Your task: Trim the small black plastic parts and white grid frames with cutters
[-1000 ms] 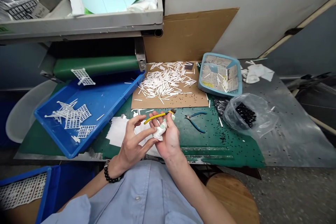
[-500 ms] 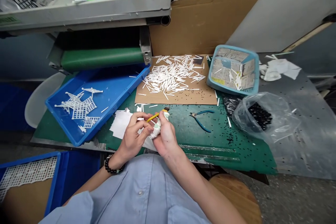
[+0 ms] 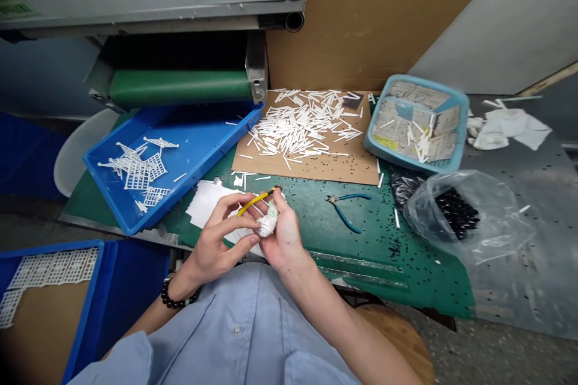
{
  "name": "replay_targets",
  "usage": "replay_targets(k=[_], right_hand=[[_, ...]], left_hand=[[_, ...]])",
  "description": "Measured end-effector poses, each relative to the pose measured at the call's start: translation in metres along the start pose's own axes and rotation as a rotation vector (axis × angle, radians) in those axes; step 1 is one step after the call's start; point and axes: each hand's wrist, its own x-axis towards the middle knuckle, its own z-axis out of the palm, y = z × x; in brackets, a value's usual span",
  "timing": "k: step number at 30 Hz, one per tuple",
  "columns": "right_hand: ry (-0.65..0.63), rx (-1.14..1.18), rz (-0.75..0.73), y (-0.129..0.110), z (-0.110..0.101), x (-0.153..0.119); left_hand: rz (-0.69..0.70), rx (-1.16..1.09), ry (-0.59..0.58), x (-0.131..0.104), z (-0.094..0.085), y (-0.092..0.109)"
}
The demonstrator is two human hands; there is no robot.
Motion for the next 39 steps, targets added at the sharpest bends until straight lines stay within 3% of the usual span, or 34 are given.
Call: replay_targets(k=[6, 12, 16, 19, 24, 25, 27, 29, 33, 36, 39], right_hand=[[0.033, 0.042, 0.088, -0.007, 0.001, -0.006], [0.115, 0.06, 0.121, -0.014, -0.001, -0.003], [0.003, -0.039, 0.084, -0.022, -0.006, 0.002], [-0.061, -0.202, 0.071, -0.026, -0.017, 0.002], [0.038, -0.437, 0.174, -0.021, -0.05, 0.007], [0.055, -0.467, 0.191, -0.017, -0.055, 0.009], [0.064, -0.519, 0.204, -0.009, -0.061, 0.012], [0.054, -0.581, 0.183, 0.0, -0.059, 0.014], [0.075, -0.72, 0.049, 0.015, -0.043, 0.015], [0.116, -0.768, -0.043, 0.024, -0.032, 0.011], [0.147, -0.767, -0.075, 0.034, -0.027, 0.008]], left_hand=[[0.068, 0.213, 0.097, 0.01, 0.014, 0.012], [0.083, 0.279, 0.089, 0.02, 0.023, 0.019], [0.061, 0.286, 0.035, 0.009, 0.02, 0.012], [-0.075, 0.364, 0.055, -0.012, -0.01, -0.009], [-0.438, 0.691, 0.45, -0.054, -0.118, -0.069], [-0.5, 0.758, 0.5, -0.059, -0.139, -0.082], [-0.598, 0.853, 0.485, -0.063, -0.17, -0.104], [-0.667, 0.893, 0.375, -0.061, -0.186, -0.123], [-0.804, 0.822, 0.23, -0.055, -0.188, -0.147], [-0.851, 0.737, 0.236, -0.058, -0.19, -0.153], [-0.79, 0.709, 0.368, -0.061, -0.203, -0.147]])
